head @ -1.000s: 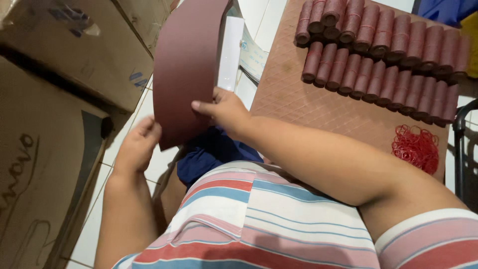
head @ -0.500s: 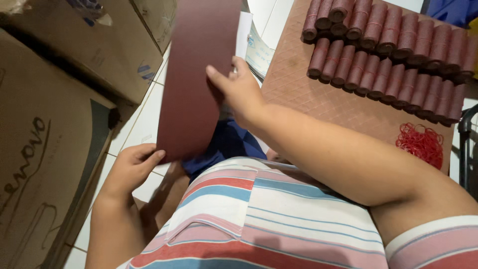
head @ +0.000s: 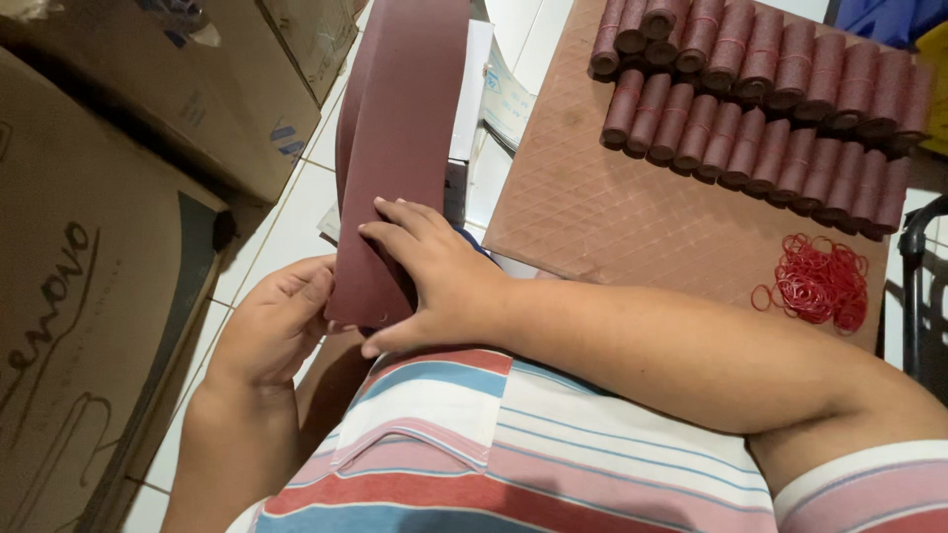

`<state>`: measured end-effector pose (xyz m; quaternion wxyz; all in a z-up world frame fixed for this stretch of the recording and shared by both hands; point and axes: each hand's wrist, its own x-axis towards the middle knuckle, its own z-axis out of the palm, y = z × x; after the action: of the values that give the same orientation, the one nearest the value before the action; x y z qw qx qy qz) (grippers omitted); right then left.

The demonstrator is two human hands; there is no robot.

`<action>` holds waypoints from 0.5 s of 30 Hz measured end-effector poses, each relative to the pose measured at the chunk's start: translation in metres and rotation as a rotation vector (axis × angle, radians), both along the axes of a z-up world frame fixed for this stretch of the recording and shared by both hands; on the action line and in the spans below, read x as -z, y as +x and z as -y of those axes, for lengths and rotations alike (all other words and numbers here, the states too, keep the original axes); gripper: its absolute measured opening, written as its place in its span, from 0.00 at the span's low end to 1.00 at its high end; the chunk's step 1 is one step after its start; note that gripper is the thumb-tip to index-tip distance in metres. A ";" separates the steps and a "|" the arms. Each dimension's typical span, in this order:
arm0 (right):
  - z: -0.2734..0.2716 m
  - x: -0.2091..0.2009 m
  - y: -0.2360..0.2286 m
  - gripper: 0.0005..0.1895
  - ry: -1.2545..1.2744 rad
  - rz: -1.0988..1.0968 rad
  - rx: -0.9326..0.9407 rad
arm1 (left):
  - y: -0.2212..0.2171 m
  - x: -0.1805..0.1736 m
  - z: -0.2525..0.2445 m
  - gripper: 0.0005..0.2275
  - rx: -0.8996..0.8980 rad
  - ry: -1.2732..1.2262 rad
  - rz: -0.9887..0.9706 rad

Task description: The person rolls a strip of maroon sandpaper around a cylindrical cardboard tube to form a sanding drum. They secure the rolled paper with a red rubber band and place the finished drum on a wooden board alongside other completed drums.

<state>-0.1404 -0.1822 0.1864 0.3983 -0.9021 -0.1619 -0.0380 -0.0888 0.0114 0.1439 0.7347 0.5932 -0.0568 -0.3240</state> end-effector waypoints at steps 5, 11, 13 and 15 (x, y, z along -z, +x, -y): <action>0.002 0.012 0.003 0.45 0.062 0.079 0.041 | 0.000 0.000 0.003 0.19 0.045 -0.124 0.006; 0.003 0.017 0.005 0.43 0.111 0.073 0.036 | -0.003 -0.010 0.007 0.22 0.099 -0.218 0.033; 0.005 0.015 0.005 0.43 0.133 0.057 0.016 | -0.002 -0.006 0.005 0.23 0.112 -0.231 0.032; 0.007 0.011 0.006 0.39 0.183 0.023 -0.007 | 0.002 0.005 0.001 0.24 0.130 -0.303 0.037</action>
<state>-0.1346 -0.1895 0.1754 0.4774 -0.8607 -0.1655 -0.0614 -0.0865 0.0107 0.1385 0.7921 0.4764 -0.1570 -0.3477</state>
